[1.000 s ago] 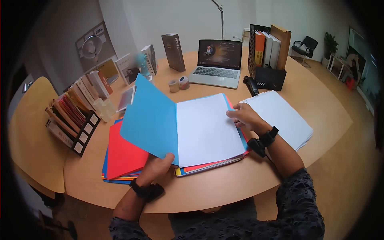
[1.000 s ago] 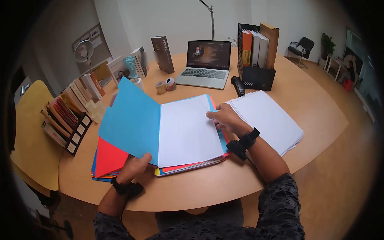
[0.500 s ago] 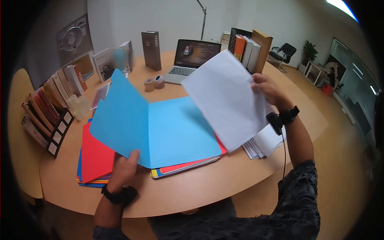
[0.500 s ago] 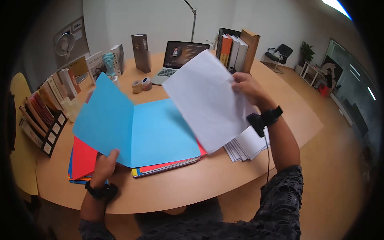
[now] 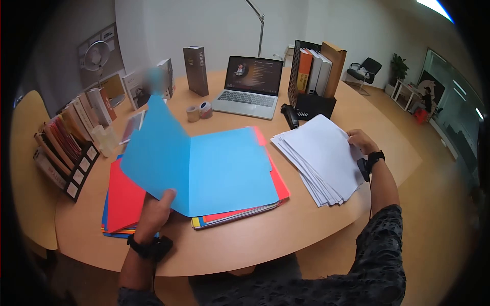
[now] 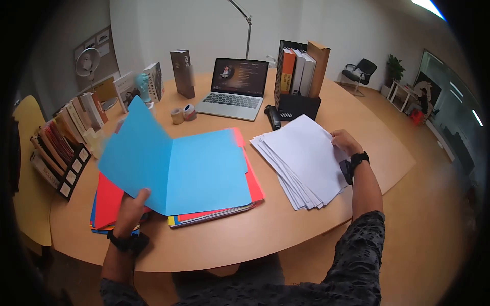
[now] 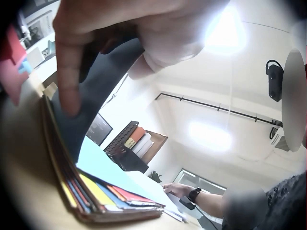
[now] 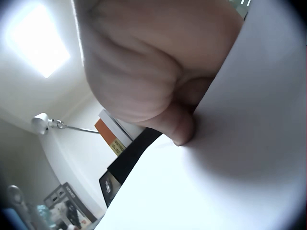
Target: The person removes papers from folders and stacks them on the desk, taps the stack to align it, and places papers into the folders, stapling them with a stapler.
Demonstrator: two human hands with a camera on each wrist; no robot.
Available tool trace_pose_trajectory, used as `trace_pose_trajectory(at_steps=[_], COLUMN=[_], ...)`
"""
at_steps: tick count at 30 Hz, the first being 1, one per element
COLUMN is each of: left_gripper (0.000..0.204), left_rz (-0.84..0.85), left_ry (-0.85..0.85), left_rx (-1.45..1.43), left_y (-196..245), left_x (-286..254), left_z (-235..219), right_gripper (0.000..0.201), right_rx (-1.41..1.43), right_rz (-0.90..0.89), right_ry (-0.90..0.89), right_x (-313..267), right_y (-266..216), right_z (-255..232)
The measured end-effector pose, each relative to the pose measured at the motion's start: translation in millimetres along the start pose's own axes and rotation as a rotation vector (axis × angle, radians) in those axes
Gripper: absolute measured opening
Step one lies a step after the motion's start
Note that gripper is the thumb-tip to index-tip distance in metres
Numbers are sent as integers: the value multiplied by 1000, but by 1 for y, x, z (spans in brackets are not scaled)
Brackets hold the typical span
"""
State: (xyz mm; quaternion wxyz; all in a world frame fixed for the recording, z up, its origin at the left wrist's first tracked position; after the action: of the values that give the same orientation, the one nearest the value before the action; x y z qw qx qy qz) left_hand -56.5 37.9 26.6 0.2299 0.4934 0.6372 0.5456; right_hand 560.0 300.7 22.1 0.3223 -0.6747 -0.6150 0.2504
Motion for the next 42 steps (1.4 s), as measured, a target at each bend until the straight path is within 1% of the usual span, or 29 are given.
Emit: trace_pose_trajectory(at_steps=[1, 2, 3, 4, 5, 6, 7, 8, 9, 10, 11, 13, 15, 17, 18, 19, 20, 22, 23, 25, 26, 27, 28, 29, 33, 35, 36, 38, 42], left_gripper=[31, 35, 40, 40, 41, 42, 42, 51, 61, 61, 62, 59, 56, 53, 49, 46, 46, 41, 41, 37, 37, 35, 33, 30, 28, 28, 28, 25, 25], left_rz=[0, 45, 88, 85, 62, 38, 33, 143, 254, 250, 297, 347, 382, 418, 310, 201, 204, -201, -197, -408, -410, -393, -366, -429, -388, -154, -159, 13, 17], left_ry=[7, -103, -212, -202, -311, -420, -412, -422, -435, -432, -417, -380, -323, -271, -232, -194, -193, -319, -315, -283, -272, -270, -264, -214, -183, -61, -57, 59, 187], left_rx=[18, 61, 104, 122, 178, 230, 240, 246, 253, 266, 361, 474, 533, 584, 387, 188, 192, -172, -167, -137, -133, -382, -633, -636, -590, -583, -580, -573, -519], left_y=[1, 6, 9, 9, 6, 2, -1, 3, 6, 3, 2, 9, 8, 1, -7, -13, -10, -23, -16, -20, -29, -41, -34, -33, -46, -28, -29, -22, -35], left_x=[-1, -2, -4, -3, -5, -8, -8, -9, -10, -8, -6, -4, 1, 9, 16, 20, 21, 18, 16, 6, 7, 10, 10, 8, 16, 23, 24, 28, 12], left_z=[0, 7, 14, 14, 23, 33, 36, 43, 48, 51, 53, 53, 48, 44, 37, 30, 25, 23, 20, 15, 14, 18, 22, 23, 11, -12, -23, -67, -137], right_gripper=[26, 26, 24, 23, 23, 22, 22, 22, 23, 24, 24, 27, 29, 28, 26, 26, 21, 18, 16, 18, 18, 19, 21, 24, 24, 23, 23, 20, 16], right_rx=[-151, -134, -215, -299, -289, -404, -512, -502, -407, -311, -299, 143, 199, 309, 378, 455, 554, 658, 690, 721, 725, 689, 650, 631, 667, 676, 685, 687, 704], right_rz=[-46, -50, 26, 103, 97, -88, -274, -277, -308, -336, -336, -514, -499, -466, -450, -357, -316, -195, -133, -36, -40, -23, -11, -12, 41, 34, 33, 16, 7], right_ry=[20, 7, 52, 96, 84, 310, 538, 531, 424, 319, 313, 271, 240, 162, 113, 22, -23, -138, -194, -292, -302, -271, -236, -226, -247, -266, -274, -278, -289], right_x=[1, -1, -3, -3, 2, 6, 6, 2, 1, -7, -17, -38, -54, -62, -60, -61, -61, -67, -66, -68, -69, -70, -69, -69, -76, -77, -78, -80, -83], right_y=[2, -2, -2, 0, 2, -11, -27, -47, -68, -92, -108, -152, -180, -193, -195, -195, -194, -188, -181, -169, -165, -158, -153, -150, -140, -139, -138, -141, -144], right_z=[5, 9, 3, 1, 4, -9, -18, -16, -15, -7, 1, 20, 46, 72, 87, 104, 123, 156, 172, 199, 205, 210, 212, 214, 219, 220, 221, 221, 221])
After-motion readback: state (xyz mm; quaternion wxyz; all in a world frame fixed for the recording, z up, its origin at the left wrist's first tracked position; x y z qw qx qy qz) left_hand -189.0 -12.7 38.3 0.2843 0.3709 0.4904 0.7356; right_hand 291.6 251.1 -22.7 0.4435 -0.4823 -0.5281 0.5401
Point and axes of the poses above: each hand's wrist, its own x-axis towards the middle knuckle, its own z-axis out of the palm, y = z × x, the point moved 7 cm from there along x, towards the middle knuckle, and after that the axes turned 6 degrees about y, right-handed, at the moved point
